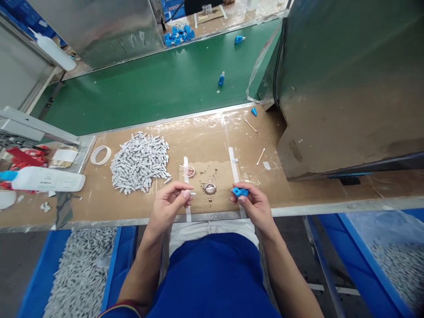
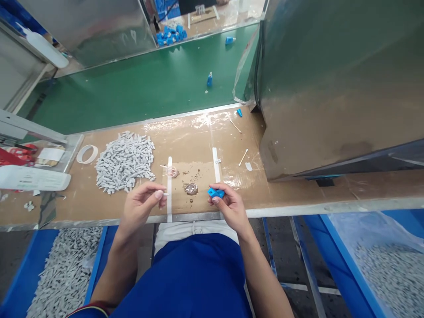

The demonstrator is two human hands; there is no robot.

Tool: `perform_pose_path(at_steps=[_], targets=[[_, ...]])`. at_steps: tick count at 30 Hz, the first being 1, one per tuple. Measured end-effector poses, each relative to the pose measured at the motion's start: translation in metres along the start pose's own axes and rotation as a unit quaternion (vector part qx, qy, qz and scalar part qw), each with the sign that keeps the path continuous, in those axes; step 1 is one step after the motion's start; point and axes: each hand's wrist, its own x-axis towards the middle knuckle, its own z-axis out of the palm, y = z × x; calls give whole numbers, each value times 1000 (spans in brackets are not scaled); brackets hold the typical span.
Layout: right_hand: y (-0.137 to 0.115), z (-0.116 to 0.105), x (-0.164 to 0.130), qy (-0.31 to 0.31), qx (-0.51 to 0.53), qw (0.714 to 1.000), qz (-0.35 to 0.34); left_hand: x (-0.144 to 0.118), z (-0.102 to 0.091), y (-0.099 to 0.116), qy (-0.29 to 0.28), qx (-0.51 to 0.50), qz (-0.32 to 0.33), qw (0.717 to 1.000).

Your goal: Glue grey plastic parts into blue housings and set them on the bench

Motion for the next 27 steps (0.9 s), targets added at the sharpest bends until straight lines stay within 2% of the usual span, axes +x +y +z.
perform_pose_path(at_steps=[3, 10, 13, 16, 18, 24, 27], targets=[[0, 2, 1, -10, 20, 1000, -10, 0, -1, 3, 14, 6, 28, 999], [11, -1, 4, -17, 44, 999, -14, 0, -2, 3, -2, 3, -22, 1000], [14, -3, 5, -15, 42, 999, -19, 3, -3, 4, -15, 43, 18, 999], [15, -4, 5, -23, 32, 999, -26, 6, -5, 5, -19, 132, 119, 984], [14, -3, 4, -30, 20, 999, -35, 8, -5, 5, -22, 167, 162, 972], [14, 0, 2, -51, -30, 995, -85, 4, -1, 1, -5, 166, 125, 978], [14, 1, 2, -52, -32, 992, -108, 6, 2, -1, -10, 218, 143, 966]])
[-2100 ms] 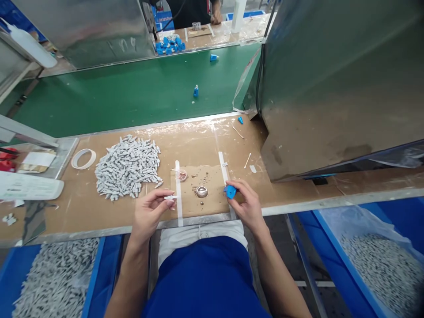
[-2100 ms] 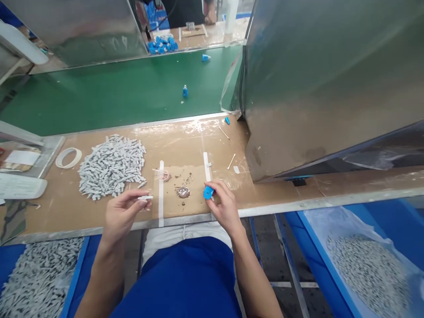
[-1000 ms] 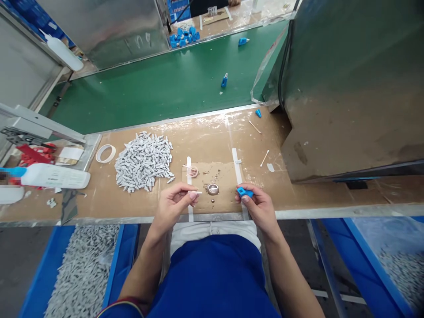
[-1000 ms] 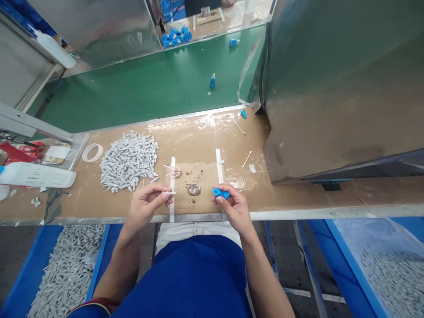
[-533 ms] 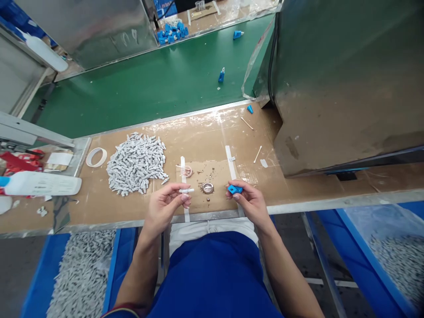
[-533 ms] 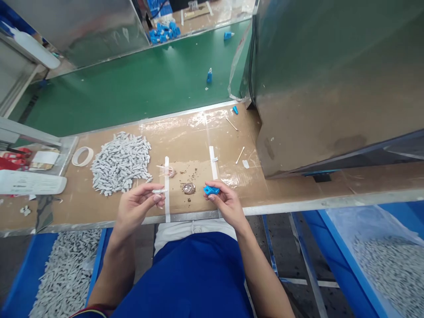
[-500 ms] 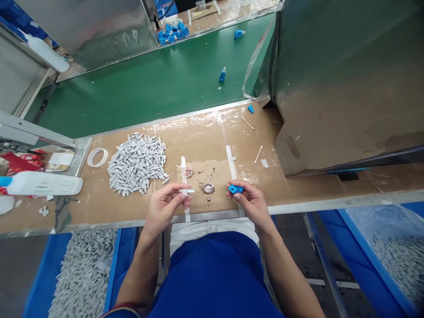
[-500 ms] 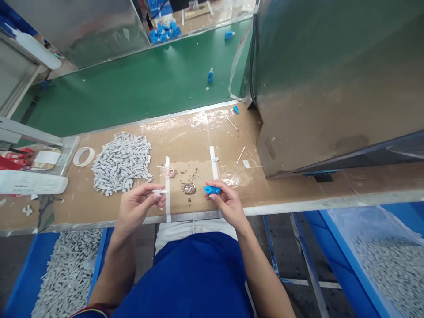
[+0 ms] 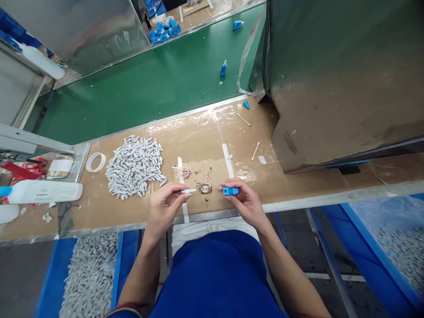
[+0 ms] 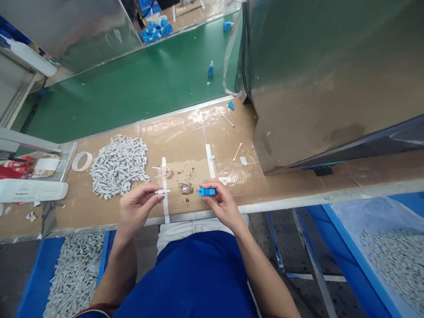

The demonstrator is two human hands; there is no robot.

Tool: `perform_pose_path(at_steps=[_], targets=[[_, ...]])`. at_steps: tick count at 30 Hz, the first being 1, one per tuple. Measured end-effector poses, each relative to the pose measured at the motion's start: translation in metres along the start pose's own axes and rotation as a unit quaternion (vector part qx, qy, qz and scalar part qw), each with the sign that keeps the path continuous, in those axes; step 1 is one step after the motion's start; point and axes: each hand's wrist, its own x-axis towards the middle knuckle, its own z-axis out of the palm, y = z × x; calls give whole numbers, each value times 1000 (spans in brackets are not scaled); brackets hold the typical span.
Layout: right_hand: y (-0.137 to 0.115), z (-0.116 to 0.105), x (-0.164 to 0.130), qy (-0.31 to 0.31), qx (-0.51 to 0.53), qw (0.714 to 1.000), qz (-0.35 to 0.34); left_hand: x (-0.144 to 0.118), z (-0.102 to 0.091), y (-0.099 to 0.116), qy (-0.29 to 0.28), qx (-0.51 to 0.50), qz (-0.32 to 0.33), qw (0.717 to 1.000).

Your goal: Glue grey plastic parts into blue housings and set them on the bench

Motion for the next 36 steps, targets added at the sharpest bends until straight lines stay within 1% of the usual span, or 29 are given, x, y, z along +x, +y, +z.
perform_pose_path(at_steps=[3, 7, 11, 14, 18, 20, 21, 23, 29, 33, 36], targets=[[-1, 1, 1, -8, -17, 1000, -24, 5, 2, 1, -20, 81, 58, 995], [-1, 2, 0, -10, -86, 994, -65, 14, 5, 6, -51, 176, 123, 975], [0, 2, 0, -10, -147, 984, -103, 24, 9, 10, -128, 252, 162, 945], [-1, 2, 1, -8, -159, 981, -108, 32, 13, 11, -178, 299, 174, 921], [-2, 2, 2, -11, -170, 979, -110, 39, 20, 13, -226, 369, 155, 888], [-2, 2, 1, -10, -174, 979, -110, 41, 22, 15, -242, 381, 147, 880], [-2, 2, 1, -9, -177, 978, -109, 41, 22, 16, -243, 378, 147, 881], [-1, 2, 0, -4, -186, 977, -108, 40, 21, 18, -232, 359, 150, 891], [-5, 5, -3, 26, -203, 973, -108, 29, 14, 20, -131, 284, 155, 937], [-16, 8, -3, 37, -195, 973, -115, 17, 16, 28, -78, 199, 113, 970], [-24, 12, -3, 38, -189, 975, -112, 7, 20, 38, -68, 106, 75, 989]])
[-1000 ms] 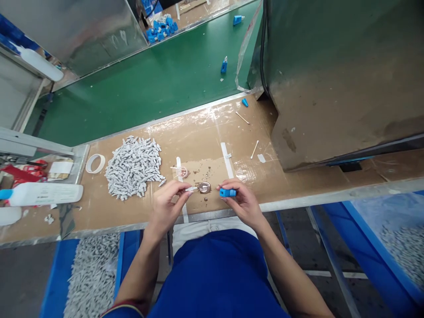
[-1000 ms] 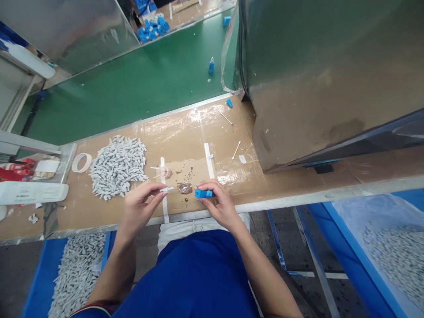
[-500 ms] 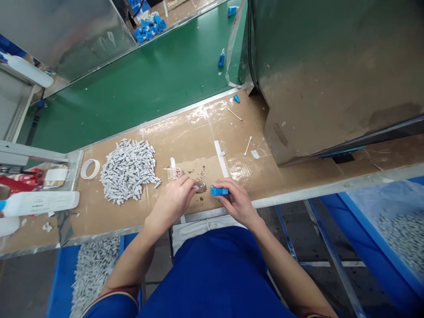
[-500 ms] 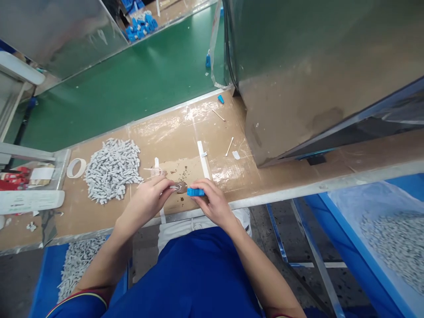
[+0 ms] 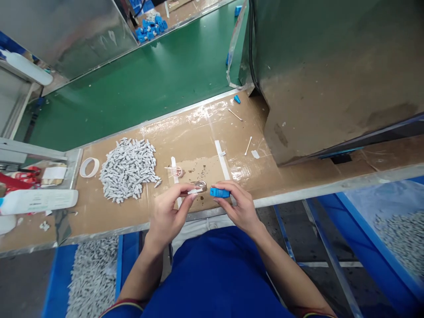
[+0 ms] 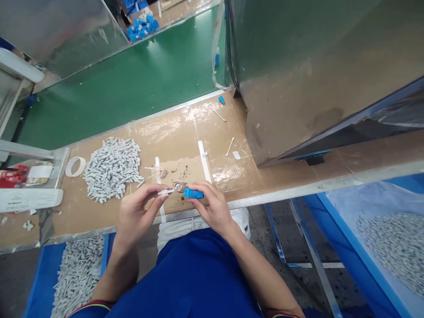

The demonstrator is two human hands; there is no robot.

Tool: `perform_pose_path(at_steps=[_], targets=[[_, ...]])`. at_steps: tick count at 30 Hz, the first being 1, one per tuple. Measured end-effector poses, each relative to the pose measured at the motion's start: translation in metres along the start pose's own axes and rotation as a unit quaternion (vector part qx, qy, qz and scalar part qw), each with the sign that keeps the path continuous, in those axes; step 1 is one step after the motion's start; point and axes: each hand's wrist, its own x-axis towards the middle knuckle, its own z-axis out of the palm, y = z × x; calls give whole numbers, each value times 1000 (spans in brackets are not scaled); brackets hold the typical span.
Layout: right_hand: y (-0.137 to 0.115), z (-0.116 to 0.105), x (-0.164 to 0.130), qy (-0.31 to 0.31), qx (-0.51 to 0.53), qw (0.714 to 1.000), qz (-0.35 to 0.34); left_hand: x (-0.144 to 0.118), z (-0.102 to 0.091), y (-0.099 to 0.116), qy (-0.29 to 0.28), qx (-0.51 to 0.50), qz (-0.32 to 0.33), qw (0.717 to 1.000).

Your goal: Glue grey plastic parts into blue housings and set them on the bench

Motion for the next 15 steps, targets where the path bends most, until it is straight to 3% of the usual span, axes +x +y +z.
perform_pose_path(at_steps=[5, 15], targets=[[-10, 1, 1, -6, 5, 1000, 7, -5, 2, 12, -13, -74, -7, 997], [-22, -1, 2, -8, 12, 1000, -22, -8, 4, 11, -30, -79, 3, 996]])
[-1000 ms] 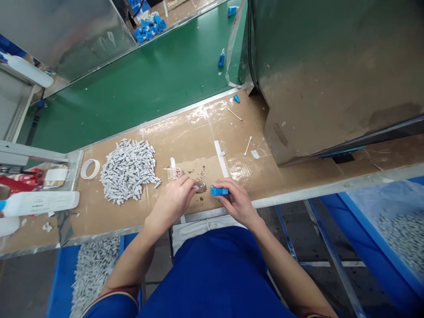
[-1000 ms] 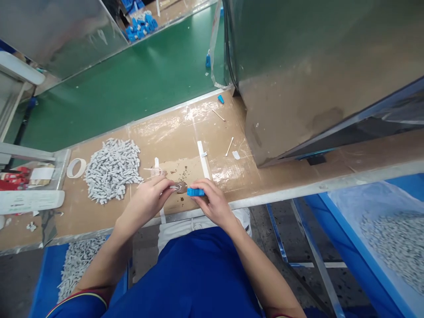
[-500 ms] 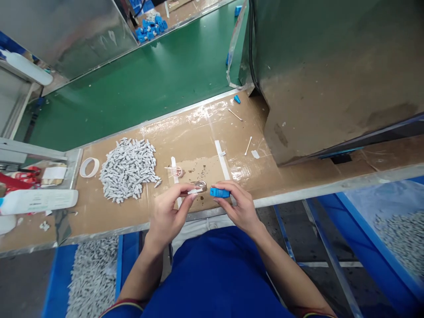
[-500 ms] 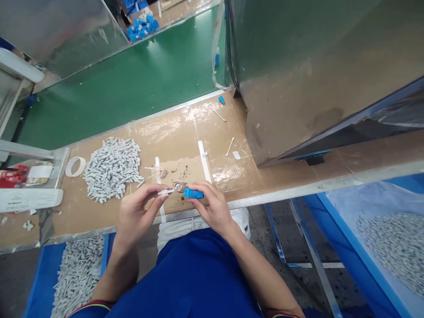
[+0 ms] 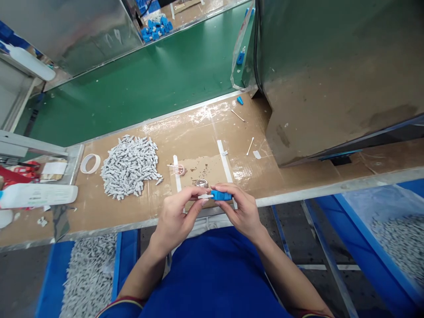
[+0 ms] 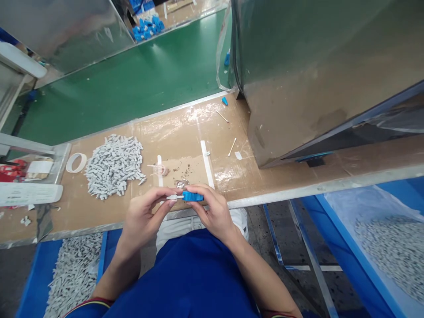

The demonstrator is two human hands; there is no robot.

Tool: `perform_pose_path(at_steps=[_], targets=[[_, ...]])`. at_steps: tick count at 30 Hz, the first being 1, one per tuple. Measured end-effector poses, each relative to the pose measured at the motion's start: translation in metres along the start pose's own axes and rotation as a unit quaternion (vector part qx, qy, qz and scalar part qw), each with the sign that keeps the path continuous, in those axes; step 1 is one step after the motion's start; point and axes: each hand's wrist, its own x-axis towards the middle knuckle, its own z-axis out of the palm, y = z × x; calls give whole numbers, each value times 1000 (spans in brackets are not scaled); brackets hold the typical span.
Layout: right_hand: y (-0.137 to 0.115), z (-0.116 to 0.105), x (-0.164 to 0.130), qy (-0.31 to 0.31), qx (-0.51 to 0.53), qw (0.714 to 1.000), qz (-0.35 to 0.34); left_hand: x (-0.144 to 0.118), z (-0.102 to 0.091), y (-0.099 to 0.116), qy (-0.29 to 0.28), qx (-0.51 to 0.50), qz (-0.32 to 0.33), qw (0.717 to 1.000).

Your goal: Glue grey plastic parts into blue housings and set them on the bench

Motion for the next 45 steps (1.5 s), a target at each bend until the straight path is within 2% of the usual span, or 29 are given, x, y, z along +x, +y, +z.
perform_pose_path(at_steps=[7, 13, 19, 24, 26, 28, 31, 33, 36, 38, 42, 45], targets=[[-2, -1, 2, -9, -19, 1000, -18, -1, 2, -1, 1, 8, 2, 1000], [-6, -5, 4, -36, -64, 996, -49, 1, -2, -3, -15, 51, 35, 998], [-16, -7, 11, -67, -80, 991, -80, 2, -2, -10, -10, 15, 45, 999], [-22, -10, 21, -85, -115, 984, -107, -1, 1, -19, 32, -11, 87, 996], [-25, -13, 25, -84, -87, 988, -100, -2, -1, -18, 54, -22, 103, 993], [-27, -14, 27, -76, -47, 994, -65, -3, -3, -15, 66, -32, 112, 991], [-28, -14, 27, -71, -15, 997, -16, -2, -6, -11, 69, -41, 97, 992], [-29, -11, 26, -74, -20, 997, -25, -1, -8, -8, 64, -32, 84, 994], [-31, -9, 24, -82, -46, 994, -55, -2, -12, -3, 44, 21, 101, 994], [-34, -8, 23, -90, -68, 991, -69, -4, -16, 2, 28, 91, 126, 987], [-44, -9, 23, -113, -107, 983, -102, -6, -26, 12, -34, 263, 166, 950], [-50, -10, 24, -132, -125, 975, -125, -5, -31, 14, -64, 323, 215, 919]])
